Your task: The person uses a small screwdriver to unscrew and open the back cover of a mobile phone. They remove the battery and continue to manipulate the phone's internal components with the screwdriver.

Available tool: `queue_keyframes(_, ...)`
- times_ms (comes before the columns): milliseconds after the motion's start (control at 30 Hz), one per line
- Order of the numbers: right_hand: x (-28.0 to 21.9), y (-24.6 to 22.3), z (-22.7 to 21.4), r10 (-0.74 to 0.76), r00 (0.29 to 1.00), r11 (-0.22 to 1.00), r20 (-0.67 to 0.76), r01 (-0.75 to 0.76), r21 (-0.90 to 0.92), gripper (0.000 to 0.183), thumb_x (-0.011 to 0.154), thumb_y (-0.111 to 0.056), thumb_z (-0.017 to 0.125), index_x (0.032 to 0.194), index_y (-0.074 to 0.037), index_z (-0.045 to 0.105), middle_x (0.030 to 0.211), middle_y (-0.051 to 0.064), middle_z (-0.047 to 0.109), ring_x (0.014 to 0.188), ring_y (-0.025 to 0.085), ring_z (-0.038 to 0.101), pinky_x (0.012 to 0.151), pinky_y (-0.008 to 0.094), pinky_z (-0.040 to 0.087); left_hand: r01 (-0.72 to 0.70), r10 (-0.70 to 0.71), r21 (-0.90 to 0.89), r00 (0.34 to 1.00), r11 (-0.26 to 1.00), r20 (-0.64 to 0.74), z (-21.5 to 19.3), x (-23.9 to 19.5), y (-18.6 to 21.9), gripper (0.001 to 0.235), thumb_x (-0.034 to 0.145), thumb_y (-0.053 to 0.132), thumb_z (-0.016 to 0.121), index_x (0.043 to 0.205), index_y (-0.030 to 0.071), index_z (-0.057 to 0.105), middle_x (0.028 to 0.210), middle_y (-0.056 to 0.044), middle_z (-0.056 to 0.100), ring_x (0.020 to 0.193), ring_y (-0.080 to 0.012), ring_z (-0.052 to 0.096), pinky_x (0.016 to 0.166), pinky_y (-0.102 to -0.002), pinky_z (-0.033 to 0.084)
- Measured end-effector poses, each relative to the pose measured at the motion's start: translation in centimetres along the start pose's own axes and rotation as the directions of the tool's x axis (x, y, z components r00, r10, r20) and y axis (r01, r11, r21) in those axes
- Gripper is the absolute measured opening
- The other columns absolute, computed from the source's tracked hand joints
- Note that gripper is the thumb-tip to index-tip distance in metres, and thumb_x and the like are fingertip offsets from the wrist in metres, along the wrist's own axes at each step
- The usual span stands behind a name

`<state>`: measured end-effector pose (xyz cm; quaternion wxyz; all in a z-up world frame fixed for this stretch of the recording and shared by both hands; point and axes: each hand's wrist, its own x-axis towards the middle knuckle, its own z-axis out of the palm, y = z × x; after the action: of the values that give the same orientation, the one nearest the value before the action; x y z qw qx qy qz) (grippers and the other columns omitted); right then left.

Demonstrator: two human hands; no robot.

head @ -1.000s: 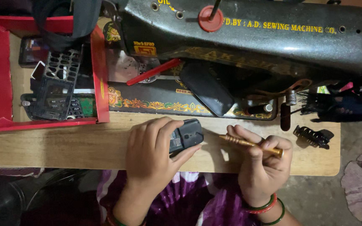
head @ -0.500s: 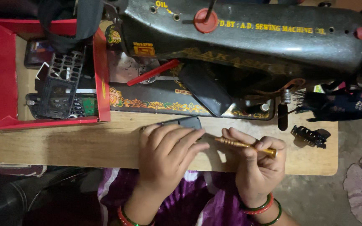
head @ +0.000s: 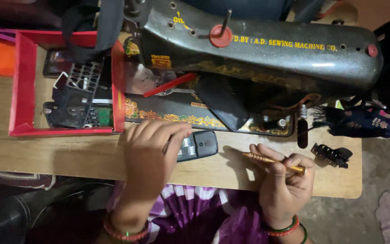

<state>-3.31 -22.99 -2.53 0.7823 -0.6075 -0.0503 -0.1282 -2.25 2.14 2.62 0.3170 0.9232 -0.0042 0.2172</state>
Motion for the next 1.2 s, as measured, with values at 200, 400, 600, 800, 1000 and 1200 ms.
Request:
queue_keyframes(200,-0.3,0.2,-0.2,-0.021,0.999,0.999,0.027,0.022,-0.031,0.018,0.11,-0.005,0.055,0.116,-0.005,0.037,0.122,0.035,0.068,0.113,0.04,0.072,0.105,0.05,0.059,-0.194,0.194,-0.026,0.981,0.981,-0.005,2.5,5.0,0.3,0.012,0.094,0.026,0.071,0.098,0.016,0.077,0.095,-0.003,0.073,0.097,-0.0247,0.067,0.088,-0.04,0.048)
queue_keyframes(400,-0.1,0.3,-0.3,-0.032,0.999,0.999,0.041,0.033,-0.031,0.017,0.109,-0.002,0.053,0.115,-0.005,0.037,0.119,0.036,0.068,0.112,0.041,0.073,0.106,0.05,0.058,-0.167,0.159,0.023,0.965,0.986,0.208,6.1,7.2,-1.6,0.016,0.088,0.02,0.066,0.093,0.019,0.081,0.082,-0.009,0.073,0.08,-0.0316,0.069,0.077,-0.047,0.052)
queue_keyframes(600,-0.3,0.5,-0.5,0.009,0.998,1.0,0.057,-0.008,-0.027,0.018,0.108,-0.001,0.053,0.115,-0.005,0.037,0.121,0.037,0.068,0.111,0.042,0.072,0.105,0.05,0.057,-0.085,0.032,0.189,0.964,0.978,0.265,5.9,7.5,-2.1,0.02,0.093,0.027,0.069,0.081,0.013,0.078,0.082,-0.012,0.072,0.083,-0.0323,0.069,0.081,-0.047,0.053)
queue_keyframes(800,0.2,0.0,0.1,0.019,0.999,0.999,0.035,-0.02,0.047,0.018,0.108,-0.004,0.054,0.116,-0.004,0.038,0.121,0.036,0.067,0.113,0.043,0.072,0.105,0.054,0.059,-0.032,0.041,-0.079,0.992,0.996,0.118,1.0,3.1,0.4,0.018,0.095,0.027,0.074,0.108,0.015,0.077,0.108,-0.003,0.072,0.107,-0.0255,0.065,0.09,-0.042,0.049)
queue_keyframes(1000,0.5,-0.5,0.6,0.052,0.996,0.999,0.072,-0.052,0.007,0.017,0.11,-0.005,0.052,0.12,-0.003,0.04,0.124,0.036,0.065,0.115,0.042,0.07,0.106,0.054,0.058,-0.097,0.097,-0.01,0.976,0.995,0.196,0.2,-0.5,1.0,0.075,0.067,0.05,0.083,0.125,0.007,0.064,0.123,-0.008,0.063,0.12,-0.0295,0.054,0.1,-0.05,0.036)
queue_keyframes(1200,0.2,-0.3,0.8,-0.012,0.999,0.999,0.052,0.014,-0.042,0.017,0.111,-0.007,0.053,0.119,-0.003,0.039,0.117,0.033,0.067,0.113,0.041,0.072,0.099,0.054,0.064,-0.163,0.176,-0.091,0.972,0.982,0.159,0.0,-1.6,0.2,0.062,0.072,0.04,0.088,0.123,0.015,0.065,0.121,-0.003,0.058,0.119,-0.028,0.051,0.104,-0.049,0.036)
